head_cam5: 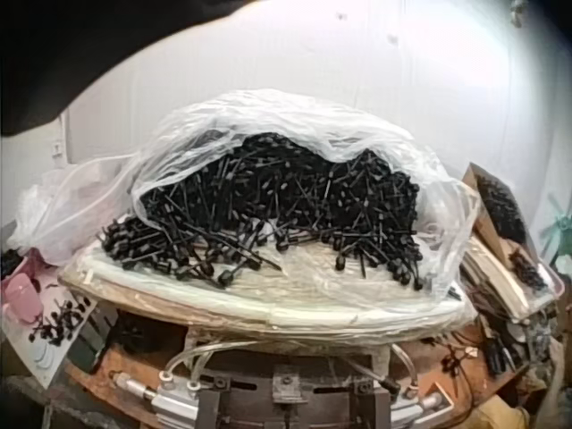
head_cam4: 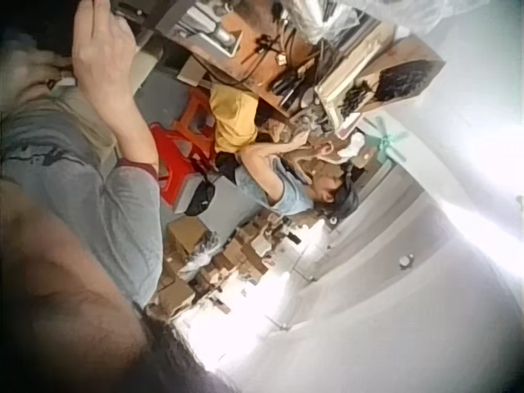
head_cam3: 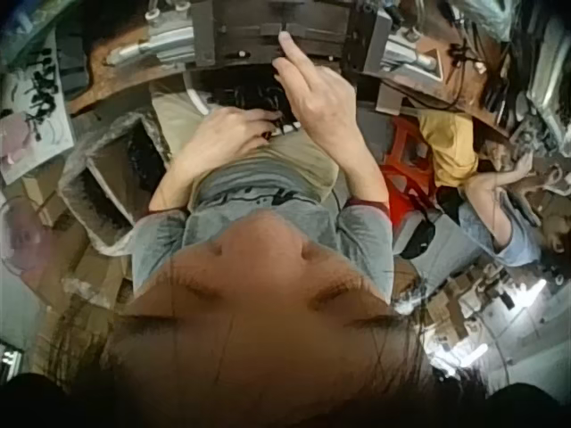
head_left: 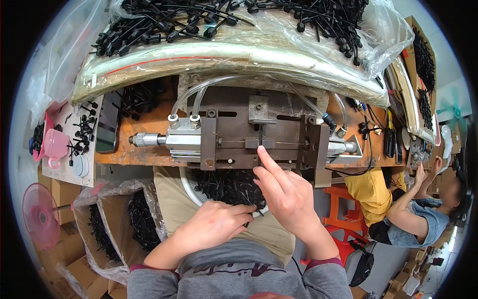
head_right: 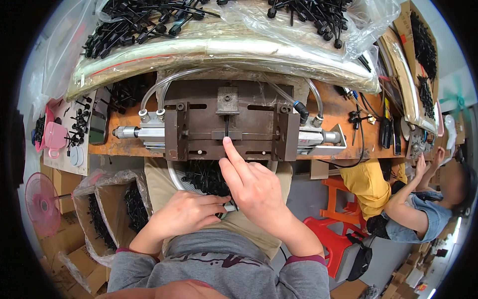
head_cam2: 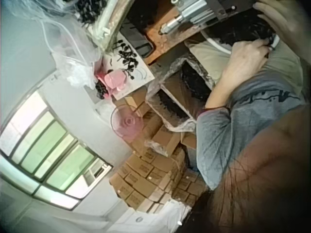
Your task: Assembling black plastic connector components using a manual press machine at a workstation.
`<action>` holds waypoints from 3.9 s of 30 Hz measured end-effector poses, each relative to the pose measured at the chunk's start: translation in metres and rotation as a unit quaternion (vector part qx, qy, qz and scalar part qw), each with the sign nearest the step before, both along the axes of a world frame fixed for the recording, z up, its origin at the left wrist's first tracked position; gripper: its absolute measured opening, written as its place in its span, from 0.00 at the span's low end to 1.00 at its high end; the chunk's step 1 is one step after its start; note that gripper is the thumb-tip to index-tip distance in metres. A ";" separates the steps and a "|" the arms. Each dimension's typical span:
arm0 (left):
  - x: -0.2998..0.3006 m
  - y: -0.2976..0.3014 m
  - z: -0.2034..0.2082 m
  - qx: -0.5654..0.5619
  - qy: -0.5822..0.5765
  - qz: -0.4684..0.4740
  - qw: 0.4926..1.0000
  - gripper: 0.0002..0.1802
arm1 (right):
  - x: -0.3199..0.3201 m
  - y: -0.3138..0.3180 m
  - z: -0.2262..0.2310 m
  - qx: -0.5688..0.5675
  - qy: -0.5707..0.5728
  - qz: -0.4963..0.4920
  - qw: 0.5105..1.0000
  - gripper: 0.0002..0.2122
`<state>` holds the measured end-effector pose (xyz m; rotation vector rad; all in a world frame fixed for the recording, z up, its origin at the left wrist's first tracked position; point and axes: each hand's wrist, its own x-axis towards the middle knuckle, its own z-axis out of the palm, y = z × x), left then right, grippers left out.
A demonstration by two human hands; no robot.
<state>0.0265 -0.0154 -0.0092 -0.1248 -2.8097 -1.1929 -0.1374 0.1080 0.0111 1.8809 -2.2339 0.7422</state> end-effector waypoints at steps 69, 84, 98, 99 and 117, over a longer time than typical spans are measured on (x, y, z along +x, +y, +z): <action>0.010 0.026 -0.034 0.151 0.157 0.068 0.974 0.35 | -0.147 -0.267 0.118 0.134 0.166 0.027 0.977 0.09; 0.005 0.011 0.009 -0.006 0.266 0.065 0.962 0.26 | -0.152 -0.272 0.123 0.013 -0.116 -0.131 0.985 0.12; -0.126 -0.159 0.107 -0.337 0.186 0.331 0.862 0.11 | -0.093 -0.080 0.144 -0.079 -0.520 0.072 0.848 0.09; -0.125 -0.159 0.107 -0.333 0.206 0.326 0.861 0.11 | -0.087 -0.071 0.137 -0.076 -0.536 0.081 0.837 0.08; -0.015 -0.018 0.048 0.093 0.239 0.072 0.964 0.19 | -0.021 -0.012 0.028 -0.105 -0.743 0.047 0.659 0.10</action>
